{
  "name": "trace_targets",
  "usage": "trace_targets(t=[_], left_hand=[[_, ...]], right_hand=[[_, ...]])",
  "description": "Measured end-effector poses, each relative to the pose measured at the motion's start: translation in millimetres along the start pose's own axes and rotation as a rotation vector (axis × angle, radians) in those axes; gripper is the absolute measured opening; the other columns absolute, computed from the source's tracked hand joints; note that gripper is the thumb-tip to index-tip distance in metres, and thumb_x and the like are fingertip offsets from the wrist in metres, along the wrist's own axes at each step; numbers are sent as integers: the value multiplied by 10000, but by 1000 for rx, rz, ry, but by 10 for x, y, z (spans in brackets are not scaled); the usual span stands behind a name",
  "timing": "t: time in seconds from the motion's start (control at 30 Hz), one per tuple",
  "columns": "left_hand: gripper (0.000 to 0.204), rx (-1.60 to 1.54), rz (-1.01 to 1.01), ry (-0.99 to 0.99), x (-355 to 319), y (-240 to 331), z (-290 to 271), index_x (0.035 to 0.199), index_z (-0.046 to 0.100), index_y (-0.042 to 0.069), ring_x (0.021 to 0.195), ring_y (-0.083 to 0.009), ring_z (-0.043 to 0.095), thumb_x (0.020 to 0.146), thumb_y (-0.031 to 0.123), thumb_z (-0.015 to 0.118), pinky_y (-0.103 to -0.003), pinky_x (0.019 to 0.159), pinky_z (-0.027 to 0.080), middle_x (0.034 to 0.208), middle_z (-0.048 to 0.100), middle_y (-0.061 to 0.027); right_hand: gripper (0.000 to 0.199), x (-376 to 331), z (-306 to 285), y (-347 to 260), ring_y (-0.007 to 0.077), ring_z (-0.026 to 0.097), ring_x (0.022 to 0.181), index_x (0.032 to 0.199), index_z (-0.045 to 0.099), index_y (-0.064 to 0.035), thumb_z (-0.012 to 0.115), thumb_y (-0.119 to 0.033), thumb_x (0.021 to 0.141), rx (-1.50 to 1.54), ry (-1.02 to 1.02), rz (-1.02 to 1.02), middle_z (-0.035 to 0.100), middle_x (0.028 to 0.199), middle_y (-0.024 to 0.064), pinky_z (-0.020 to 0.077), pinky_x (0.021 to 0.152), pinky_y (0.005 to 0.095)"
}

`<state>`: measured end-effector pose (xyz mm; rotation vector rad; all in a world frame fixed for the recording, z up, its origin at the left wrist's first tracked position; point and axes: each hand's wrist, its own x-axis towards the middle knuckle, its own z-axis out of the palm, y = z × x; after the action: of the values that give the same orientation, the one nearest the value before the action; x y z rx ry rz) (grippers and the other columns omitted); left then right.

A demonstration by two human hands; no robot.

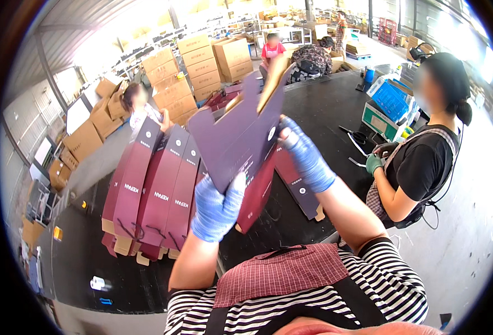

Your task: The person folds several cardboard boxes by hand, tucking the flaps to secure the base of each box before placing them aside on the table.

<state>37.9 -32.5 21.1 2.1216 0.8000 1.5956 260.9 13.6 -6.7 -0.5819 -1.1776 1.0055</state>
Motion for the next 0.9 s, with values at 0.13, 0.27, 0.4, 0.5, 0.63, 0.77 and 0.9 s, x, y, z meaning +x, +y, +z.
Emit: trace_targets(t=[0.13,0.27,0.4,0.5,0.63,0.77,0.9], left_hand=[[311,-194,-113,69,-265,-170,175,1206,645,-9,950,-204,676,988,212,656,-350,849,538,1049,714,-111],[547,-356,-166,16,-441,-271,188,1401,512,-4,1159,-190,603,973,281,701,-352,992,489,1288,630,-102],[672,-429,-164,1,-528,-264,243,1500,426,-4,1235,-187,572,963,273,719,-342,1060,453,1364,591,-110],[532,-338,-168,75,-466,-114,294,1362,561,-28,1116,-238,617,988,336,660,-402,974,504,1274,640,-135],[230,-146,-103,147,-355,-63,245,1146,682,-21,848,-218,694,1009,147,605,-356,742,538,965,739,-105],[219,-174,-139,73,-363,-14,175,1145,674,-25,843,-238,693,1007,123,590,-357,765,543,979,737,-123],[453,32,-76,-233,-398,-74,198,1390,502,-68,1179,-347,613,984,117,583,-402,1019,476,1284,610,-230]], right_hand=[[1212,13,22,295,252,377,1467,1611,195,70,843,-571,813,55,-256,75,415,1573,176,312,1210,394],[1427,11,91,208,252,357,1478,1617,179,42,902,-676,617,43,-376,82,384,1595,170,302,1212,408],[1411,46,128,242,251,367,1470,1613,195,34,917,-655,616,-40,-416,17,400,1581,171,303,1211,412],[1381,31,115,243,248,384,1453,1602,212,41,923,-634,629,-109,-408,5,420,1556,170,311,1208,413],[1174,-6,56,207,208,431,1394,1586,254,45,888,-527,781,-39,-357,-47,491,1488,134,352,1173,383],[742,120,182,-6,172,453,1357,1565,355,37,627,-393,1024,-23,-249,100,532,1444,114,360,1156,337],[804,326,355,-305,208,402,1441,1580,329,51,665,-401,1005,-8,-144,-14,475,1532,157,319,1194,337]])
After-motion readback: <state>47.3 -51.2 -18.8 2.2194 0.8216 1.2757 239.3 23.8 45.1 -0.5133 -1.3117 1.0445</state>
